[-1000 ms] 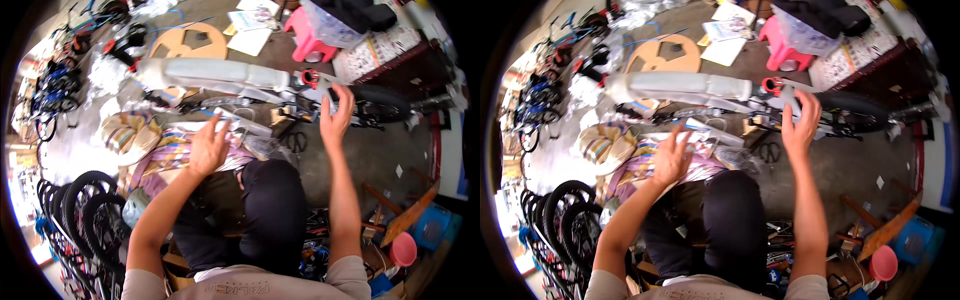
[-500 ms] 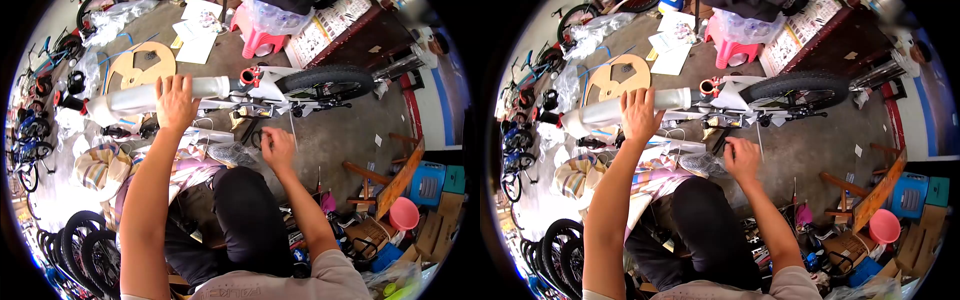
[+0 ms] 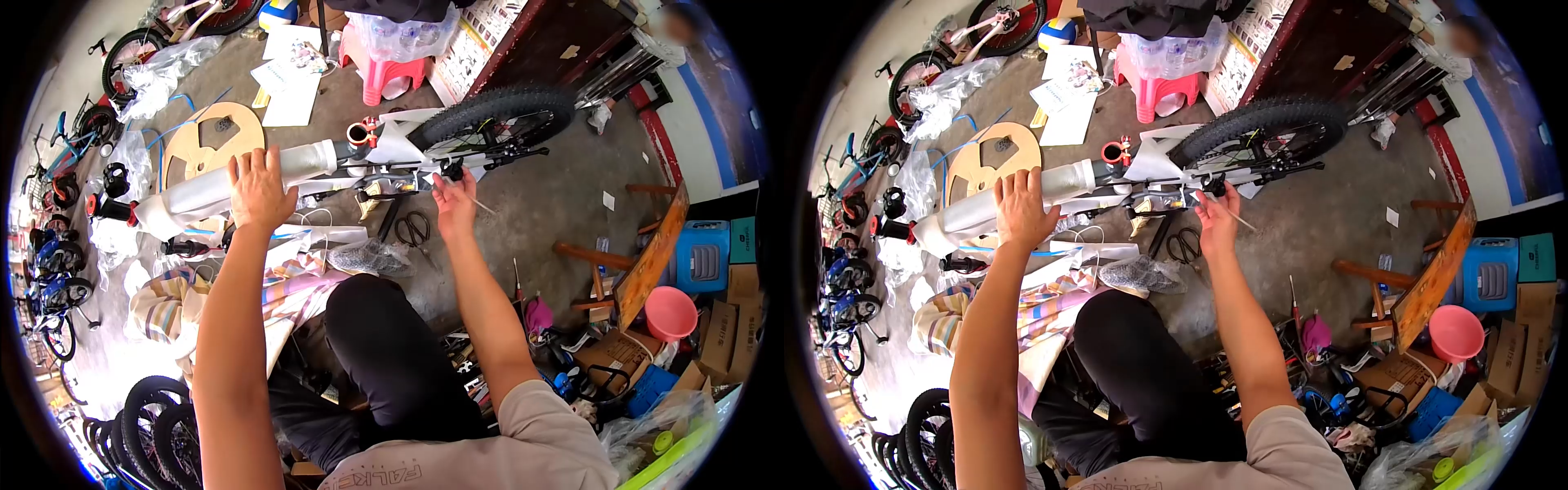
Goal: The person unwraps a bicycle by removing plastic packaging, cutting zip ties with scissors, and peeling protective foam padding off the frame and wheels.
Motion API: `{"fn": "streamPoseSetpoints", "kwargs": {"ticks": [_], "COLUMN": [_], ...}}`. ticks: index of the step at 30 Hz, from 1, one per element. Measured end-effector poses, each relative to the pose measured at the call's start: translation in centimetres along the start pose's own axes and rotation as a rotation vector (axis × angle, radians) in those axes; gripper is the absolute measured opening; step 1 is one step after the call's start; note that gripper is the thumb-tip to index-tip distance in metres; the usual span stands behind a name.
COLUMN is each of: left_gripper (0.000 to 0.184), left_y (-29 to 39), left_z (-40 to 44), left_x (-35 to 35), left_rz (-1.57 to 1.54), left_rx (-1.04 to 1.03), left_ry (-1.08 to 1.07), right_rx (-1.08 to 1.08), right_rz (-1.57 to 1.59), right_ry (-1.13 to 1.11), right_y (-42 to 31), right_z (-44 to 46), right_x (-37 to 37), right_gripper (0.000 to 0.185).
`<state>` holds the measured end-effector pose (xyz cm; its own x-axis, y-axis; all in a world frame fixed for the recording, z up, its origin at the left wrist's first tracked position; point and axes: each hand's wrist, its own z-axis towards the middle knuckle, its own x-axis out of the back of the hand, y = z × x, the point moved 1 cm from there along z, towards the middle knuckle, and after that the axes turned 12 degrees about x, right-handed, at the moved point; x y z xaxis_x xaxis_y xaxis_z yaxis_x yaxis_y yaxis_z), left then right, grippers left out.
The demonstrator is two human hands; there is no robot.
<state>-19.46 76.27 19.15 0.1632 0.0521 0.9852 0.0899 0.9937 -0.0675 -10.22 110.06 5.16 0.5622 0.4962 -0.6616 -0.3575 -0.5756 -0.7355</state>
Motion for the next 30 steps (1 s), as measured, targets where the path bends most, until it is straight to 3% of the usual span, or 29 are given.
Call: {"fn": "streamPoseSetpoints", "kwargs": {"ticks": [4,6,8,10,11,12,14,15,17,18,20,25,28,30], "left_gripper": [0.082,0.083,0.079,0.079,0.08,0.08,0.08,0.08,0.082,0.082,0.084,0.083,0.081,0.08], "left_y": [-0.1,-0.2,-0.3,-0.4,-0.4,-0.3,-0.2,-0.3,-0.4,-0.4,-0.8,-1.2,-1.4,-1.3], "left_z": [0.0,0.6,0.8,1.0,1.2,1.2,1.2,1.2,1.1,1.1,0.9,1.0,0.9,0.7], "left_x": [0.4,0.8,1.1,1.1,1.1,1.2,1.5,1.5,1.3,1.1,0.8,0.0,-0.1,-0.2], "left_rz": [0.013,0.012,0.018,0.009,0.004,0.004,0.002,0.005,-0.014,-0.012,-0.122,-0.207,-0.186,-0.153], "left_rx": [-0.011,-0.022,-0.039,-0.046,-0.051,-0.052,-0.047,-0.048,-0.054,-0.057,-0.082,-0.098,-0.121,-0.136], "left_ry": [-0.075,-0.082,-0.159,-0.176,-0.194,-0.192,-0.208,-0.206,-0.188,-0.18,-0.108,-0.052,-0.028,-0.02], "right_rx": [0.063,0.218,0.273,0.276,0.258,0.259,0.387,0.387,0.24,0.246,0.047,0.192,0.23,0.116], "right_rz": [-0.32,-0.757,-0.729,-0.685,-0.695,-0.694,-0.736,-0.733,-0.726,-0.72,-0.559,-0.535,-0.549,-0.69], "right_ry": [-0.093,-0.182,-0.142,0.172,0.202,0.202,-0.072,-0.071,-0.204,-0.203,-0.129,-0.178,-0.004,0.097], "right_y": [0.2,0.4,-0.2,-0.3,-2.1,-2.9,-3.8,-4.2,-3.9,-3.6,-2.8,-3.3,-4.7,-3.8], "right_z": [1.1,1.9,2.3,3.8,3.2,3.0,2.9,2.7,2.5,2.5,2.5,2.9,3.4,4.1], "right_x": [2.5,4.9,6.4,9.4,7.4,6.3,4.3,3.0,0.8,0.4,-0.1,0.7,2.2,6.6], "right_gripper": [0.043,0.037,0.029,0.024,0.019,0.019,0.018,0.018,0.021,0.021,0.026,0.026,0.022,0.019]}}
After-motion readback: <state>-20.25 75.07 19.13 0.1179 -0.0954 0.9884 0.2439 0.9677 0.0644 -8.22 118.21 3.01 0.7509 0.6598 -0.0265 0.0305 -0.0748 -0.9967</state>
